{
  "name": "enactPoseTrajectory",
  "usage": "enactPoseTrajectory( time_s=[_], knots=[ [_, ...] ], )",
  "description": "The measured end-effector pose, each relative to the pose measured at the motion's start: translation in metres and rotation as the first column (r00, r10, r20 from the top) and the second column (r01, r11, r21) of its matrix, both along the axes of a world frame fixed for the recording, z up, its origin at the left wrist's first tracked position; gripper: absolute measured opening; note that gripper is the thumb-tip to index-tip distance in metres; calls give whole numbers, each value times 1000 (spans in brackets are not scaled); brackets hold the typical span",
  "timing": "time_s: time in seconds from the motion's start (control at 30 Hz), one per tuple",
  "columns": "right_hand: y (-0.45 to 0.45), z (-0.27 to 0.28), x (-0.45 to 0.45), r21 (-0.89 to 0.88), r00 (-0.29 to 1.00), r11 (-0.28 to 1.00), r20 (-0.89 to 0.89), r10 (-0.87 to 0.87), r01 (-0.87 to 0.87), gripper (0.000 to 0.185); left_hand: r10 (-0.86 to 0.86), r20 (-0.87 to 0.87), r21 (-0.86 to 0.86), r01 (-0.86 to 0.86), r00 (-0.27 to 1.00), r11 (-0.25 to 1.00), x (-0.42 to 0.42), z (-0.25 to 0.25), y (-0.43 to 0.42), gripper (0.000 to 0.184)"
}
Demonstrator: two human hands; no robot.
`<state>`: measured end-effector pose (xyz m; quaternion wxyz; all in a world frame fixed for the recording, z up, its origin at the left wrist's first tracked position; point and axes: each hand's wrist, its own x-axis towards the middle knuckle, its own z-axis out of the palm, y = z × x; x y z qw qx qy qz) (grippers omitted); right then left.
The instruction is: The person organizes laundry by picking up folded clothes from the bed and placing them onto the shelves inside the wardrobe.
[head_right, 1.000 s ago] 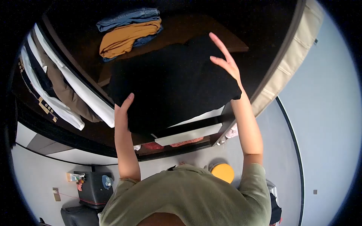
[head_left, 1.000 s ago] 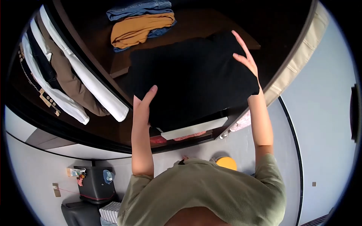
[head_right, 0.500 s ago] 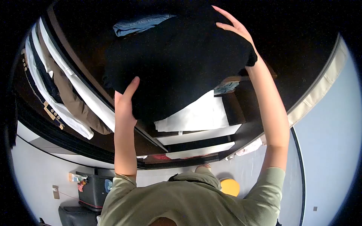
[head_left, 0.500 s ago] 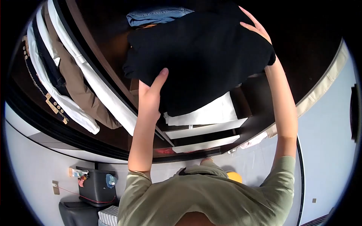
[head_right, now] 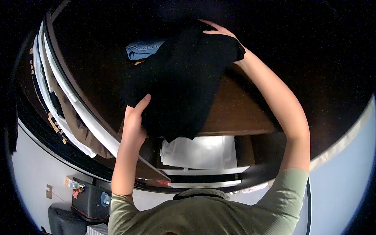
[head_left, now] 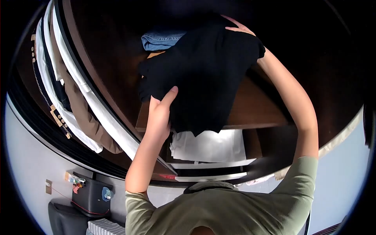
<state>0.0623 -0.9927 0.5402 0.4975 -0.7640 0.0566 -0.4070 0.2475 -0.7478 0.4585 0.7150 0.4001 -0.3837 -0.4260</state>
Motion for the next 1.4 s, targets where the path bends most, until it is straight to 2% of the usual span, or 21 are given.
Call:
enactPoseTrajectory(
  time_s=[0.17, 0.27, 0.33, 0.4, 0.43, 0.53, 0.57, 0.67, 0.73, 0.8, 0.83, 0.87, 0.9, 0.93, 0.97, 1.0, 1.07, 1.1, 1.2, 1.33, 1.4],
  knots=[
    [-101, 36, 39, -368, 990, 920, 31, -135, 137, 45, 160, 67, -227, -141, 985, 964, 3, 37, -40, 42],
    [-148, 41, 67, -385, 931, 849, 104, -350, 362, 47, 203, -67, -263, -214, 977, 941, 18, 63, -101, 36],
    [-180, 28, 85, -358, 844, 771, 107, -526, 526, 50, 237, -122, -94, -249, 964, 964, 28, 70, -135, 45],
    [-199, 13, 102, -330, 760, 704, 67, -647, 629, 52, 144, -295, -87, -177, 945, 980, 30, 54, -151, 49],
    [-207, 5, 106, -320, 731, 685, 39, -681, 655, 53, 92, -269, -186, -146, 959, 972, 35, 44, -153, 61],
    [-215, -1, 111, -324, 720, 697, -64, -691, 640, 57, 20, -287, -56, -38, 958, 998, 26, 56, -134, 93],
    [-209, 1, 106, -320, 774, 767, -136, -618, 557, 59, 32, -348, -63, -57, 937, 996, 19, 58, -130, 66],
    [-179, 5, 91, -285, 849, 889, -297, -437, 358, 64, -183, -379, -65, 171, 907, 983, 24, 47, -137, 64],
    [-141, 9, 100, -318, 811, 861, -317, -491, 397, 61, -208, -69, -29, 206, 976, 978, 21, 52, -126, 45],
    [-112, 9, 117, -449, 729, 765, -299, -616, 462, 60, -181, 278, 31, 179, 944, 983, 25, 55, -121, 37],
    [-102, 8, 124, -542, 682, 700, -284, -673, 465, 63, -21, 377, -86, 58, 926, 995, 23, 54, -121, 36],
    [-92, 7, 129, -629, 638, 629, -260, -725, 457, 67, 250, 532, -287, -106, 809, 952, 26, 53, -122, 31],
    [-79, 9, 130, -608, 764, 706, -240, -599, 363, 66, 569, 660, -498, -282, 491, 820, 21, 63, -113, 25],
    [-65, 6, 131, -597, 808, 731, -220, -546, 331, 63, 771, 632, -712, -336, 73, 616, 17, 72, -105, 19],
    [-40, 10, 126, -636, 827, 727, -242, -508, 260, 64, 850, 520, -837, -251, -90, 486, 21, 77, -109, 6],
    [-15, 12, 120, -672, 840, 716, -266, -473, 190, 66, 812, 568, -815, -231, -135, 532, 25, 80, -109, 25],
    [20, -6, 114, -909, 587, 336, -137, -798, 245, 68, 778, 478, -871, -108, -407, 479, 45, 81, -120, 52],
    [32, -12, 110, -953, 520, 242, -115, -847, 183, 78, 679, 552, -813, -132, -484, 567, 53, 78, -123, 69],
    [32, -28, 105, -974, 490, 109, 2, -872, 198, 72, 548, 503, -812, -148, -668, 564, 70, 61, -135, 65],
    [24, -37, 95, -977, 554, 23, 100, -826, 212, 62, 497, 506, -824, -224, -705, 520, 84, 49, -141, 50],
    [28, -43, 89, -976, 559, 10, 118, -820, 220, 59, 525, 535, -814, -236, -662, 531, 86, 48, -140, 60]
  ],
)
